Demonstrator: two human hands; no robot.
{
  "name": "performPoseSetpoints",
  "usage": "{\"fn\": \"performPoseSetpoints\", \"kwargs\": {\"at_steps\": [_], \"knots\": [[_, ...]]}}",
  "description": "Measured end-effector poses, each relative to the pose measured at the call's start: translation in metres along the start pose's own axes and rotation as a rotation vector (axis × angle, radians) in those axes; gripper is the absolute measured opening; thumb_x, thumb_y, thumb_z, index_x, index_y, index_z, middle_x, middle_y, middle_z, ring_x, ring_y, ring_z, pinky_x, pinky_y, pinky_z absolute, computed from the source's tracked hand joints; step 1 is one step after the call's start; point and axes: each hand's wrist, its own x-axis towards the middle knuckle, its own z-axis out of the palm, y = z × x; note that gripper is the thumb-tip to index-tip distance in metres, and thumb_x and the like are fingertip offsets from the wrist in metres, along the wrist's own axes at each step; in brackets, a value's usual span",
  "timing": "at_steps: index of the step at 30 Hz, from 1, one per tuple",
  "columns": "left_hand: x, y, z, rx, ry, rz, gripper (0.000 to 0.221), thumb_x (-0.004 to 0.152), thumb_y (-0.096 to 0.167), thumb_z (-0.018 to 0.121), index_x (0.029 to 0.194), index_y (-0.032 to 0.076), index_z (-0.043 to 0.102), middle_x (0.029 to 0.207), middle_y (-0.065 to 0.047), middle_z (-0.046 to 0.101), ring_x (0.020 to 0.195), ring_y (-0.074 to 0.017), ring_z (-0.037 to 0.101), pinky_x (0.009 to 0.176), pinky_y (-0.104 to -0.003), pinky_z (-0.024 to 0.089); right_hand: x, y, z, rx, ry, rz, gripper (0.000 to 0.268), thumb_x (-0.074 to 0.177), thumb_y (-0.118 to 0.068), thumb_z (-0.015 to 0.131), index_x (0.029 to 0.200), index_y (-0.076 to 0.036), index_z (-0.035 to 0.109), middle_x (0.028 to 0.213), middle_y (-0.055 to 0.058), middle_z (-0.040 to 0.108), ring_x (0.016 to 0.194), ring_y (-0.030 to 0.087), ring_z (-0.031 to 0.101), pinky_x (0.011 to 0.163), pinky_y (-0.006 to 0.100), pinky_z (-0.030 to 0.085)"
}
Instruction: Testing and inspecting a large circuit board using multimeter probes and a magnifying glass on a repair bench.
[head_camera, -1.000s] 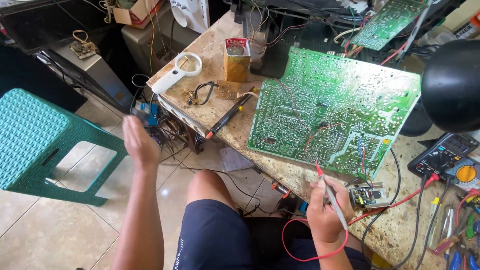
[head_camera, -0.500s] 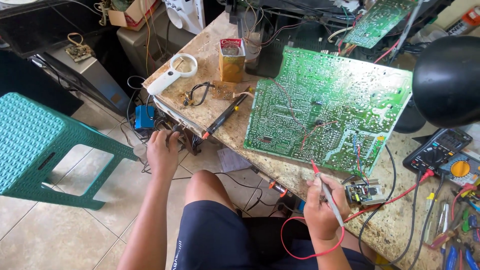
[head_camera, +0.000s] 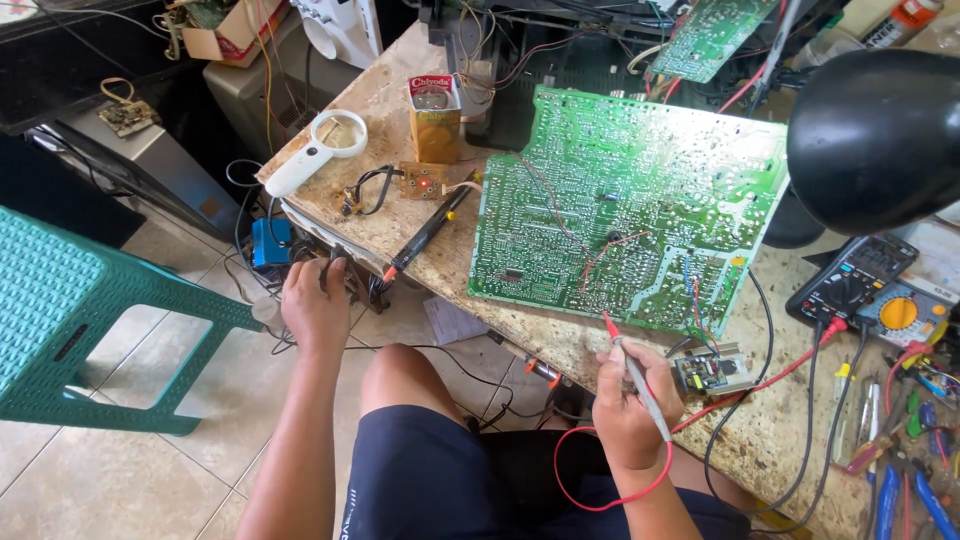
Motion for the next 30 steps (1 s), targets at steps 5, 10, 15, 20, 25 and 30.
{"fn": "performPoseSetpoints", "kwargs": {"at_steps": [5,10,15,20,25,30], "knots": [[0.0,-0.007,-0.003,-0.001,0.029,0.081,0.025,0.105,0.029,0.07,0.102,0.004,0.074,0.096,-0.009,0.068,0.086,-0.0326,0.064,0.067,-0.047,0.048,0.002,-0.004,0.001,-0.005,0.016,-0.019,0.013,0.102,-0.007,0.06,0.111,0.001,0.063,0.1,0.017,0.073,0.076,0.023,0.078,0.068,0.029,0.059],[0.005,-0.043,0.009,-0.094,-0.009,0.332,0.013,0.103,0.015,0.073,0.107,0.003,0.076,0.1,-0.018,0.07,0.097,-0.038,0.061,0.086,-0.047,0.045,0.007,-0.006,-0.004,-0.205,0.087,-0.039,0.014,0.1,-0.018,0.062,0.105,-0.007,0.068,0.099,0.011,0.074,0.088,0.03,0.071,0.082,0.04,0.055],[0.001,-0.056,0.01,0.045,-0.068,0.286,0.024,0.116,0.02,0.069,0.125,-0.001,0.075,0.116,-0.018,0.075,0.108,-0.0434,0.061,0.093,-0.05,0.047,0.007,-0.002,-0.002,-0.091,0.065,-0.013,0.015,0.098,-0.018,0.06,0.103,-0.004,0.066,0.091,0.01,0.074,0.069,0.021,0.071,0.059,0.032,0.056],[0.0,-0.036,0.001,0.064,-0.161,0.12,0.03,0.121,0.027,0.065,0.124,-0.001,0.073,0.118,-0.017,0.074,0.115,-0.0395,0.056,0.087,-0.052,0.045,0.007,0.0,-0.004,-0.078,0.064,-0.01,0.012,0.097,-0.015,0.061,0.104,-0.006,0.064,0.092,0.009,0.074,0.066,0.021,0.07,0.058,0.032,0.054],[-0.001,-0.039,0.004,0.042,-0.102,0.183,0.024,0.119,0.023,0.068,0.123,0.0,0.075,0.115,-0.015,0.074,0.109,-0.0375,0.058,0.086,-0.049,0.047,0.002,0.006,-0.004,-0.078,0.028,0.017,0.014,0.094,-0.012,0.062,0.107,-0.006,0.064,0.098,0.01,0.073,0.077,0.028,0.071,0.068,0.037,0.056],[-0.002,-0.03,0.0,0.014,-0.119,0.151,0.023,0.119,0.022,0.067,0.124,0.001,0.074,0.115,-0.013,0.074,0.11,-0.0355,0.058,0.088,-0.049,0.046,0.001,0.007,-0.003,-0.084,0.023,0.017,0.015,0.094,-0.012,0.062,0.107,-0.005,0.063,0.095,0.01,0.074,0.066,0.022,0.069,0.06,0.034,0.055]]}}
